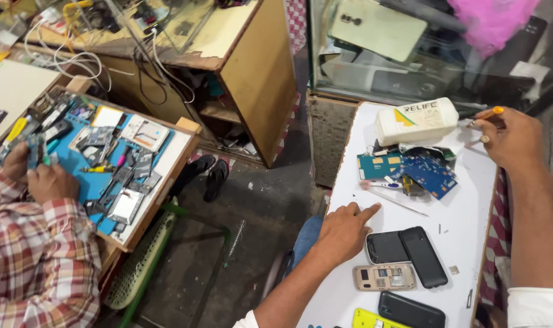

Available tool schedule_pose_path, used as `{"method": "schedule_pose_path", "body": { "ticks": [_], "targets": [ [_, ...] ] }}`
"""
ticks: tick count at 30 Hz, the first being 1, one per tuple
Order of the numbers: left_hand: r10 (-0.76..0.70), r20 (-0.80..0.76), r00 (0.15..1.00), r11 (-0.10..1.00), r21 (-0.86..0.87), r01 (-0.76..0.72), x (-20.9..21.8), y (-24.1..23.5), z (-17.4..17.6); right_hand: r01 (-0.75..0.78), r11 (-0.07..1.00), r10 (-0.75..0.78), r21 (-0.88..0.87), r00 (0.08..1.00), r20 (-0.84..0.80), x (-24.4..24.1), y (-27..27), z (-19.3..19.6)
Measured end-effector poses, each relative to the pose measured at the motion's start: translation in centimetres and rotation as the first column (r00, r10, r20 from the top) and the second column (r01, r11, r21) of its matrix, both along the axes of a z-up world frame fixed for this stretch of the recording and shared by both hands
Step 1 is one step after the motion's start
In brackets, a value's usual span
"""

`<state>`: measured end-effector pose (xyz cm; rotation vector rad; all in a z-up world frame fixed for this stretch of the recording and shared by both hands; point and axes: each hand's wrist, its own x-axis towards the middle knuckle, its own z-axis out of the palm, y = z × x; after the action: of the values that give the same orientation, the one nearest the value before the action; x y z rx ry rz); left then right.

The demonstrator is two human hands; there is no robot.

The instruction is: The person disassembles several mobile phones on a cluttered workbench. They remove back covers, batteries, and internal components from multiple devices, placing parts on the table.

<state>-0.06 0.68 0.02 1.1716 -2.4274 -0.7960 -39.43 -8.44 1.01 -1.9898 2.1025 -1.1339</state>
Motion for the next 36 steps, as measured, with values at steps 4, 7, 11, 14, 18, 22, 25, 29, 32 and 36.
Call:
{"method": "schedule_pose_path", "body": {
  "ticks": [4, 7, 11, 14, 18, 22, 25, 29, 32, 36],
  "targets": [
    [-0.006, -0.008, 1.000, 1.000, -0.008, 0.006, 0.1, 0.1, 0.1, -0.043, 0.999, 0.042, 0.003, 0.993, 0.111, -0.6, -0.7, -1.2],
    [-0.007, -0.008, 1.000, 1.000, -0.019, 0.007, 0.1, 0.2, 0.1, 0.019, 0.998, -0.025, 0.056, 0.993, 0.113, -0.5, -0.7, -1.6],
    [-0.011, 0.014, 1.000, 1.000, -0.007, 0.011, 0.2, 0.2, 0.1, -0.036, 0.999, 0.032, 0.011, 0.958, 0.285, -0.6, -1.0, -2.4],
    [-0.014, 0.015, 1.000, 1.000, -0.003, 0.014, 0.2, 0.2, 0.0, -0.058, 0.998, 0.049, 0.016, 0.934, 0.353, -1.4, -1.3, -3.1],
    [-0.009, 0.003, 1.000, 1.000, 0.004, 0.009, 0.2, 0.1, 0.1, -0.066, 0.997, 0.049, 0.039, 0.940, 0.339, -2.1, -1.5, -3.5],
    [-0.003, 0.001, 1.000, 1.000, 0.001, 0.003, 0.2, 0.2, 0.1, -0.058, 0.997, 0.047, 0.041, 0.974, 0.223, -2.2, -1.3, -3.6],
    [-0.005, 0.010, 1.000, 1.000, 0.014, 0.005, 0.2, 0.1, 0.1, -0.049, 0.998, 0.043, 0.028, 0.985, 0.167, -2.0, -1.3, -3.3],
    [-0.016, 0.025, 1.000, 0.999, 0.030, 0.016, 0.2, 0.0, 0.3, -0.006, 0.998, 0.000, 0.066, 0.995, 0.100, -1.8, -1.2, -3.2],
    [-0.028, 0.046, 0.999, 0.999, 0.044, 0.026, 0.2, -0.1, 0.5, 0.013, 0.996, -0.022, 0.094, 0.995, 0.092, -2.2, -1.1, -3.6],
    [-0.028, 0.047, 0.999, 0.999, 0.044, 0.026, 0.2, -0.1, 0.5, -0.065, 0.998, 0.062, 0.003, 0.968, 0.244, -3.6, -1.3, -5.5]
  ]
}}
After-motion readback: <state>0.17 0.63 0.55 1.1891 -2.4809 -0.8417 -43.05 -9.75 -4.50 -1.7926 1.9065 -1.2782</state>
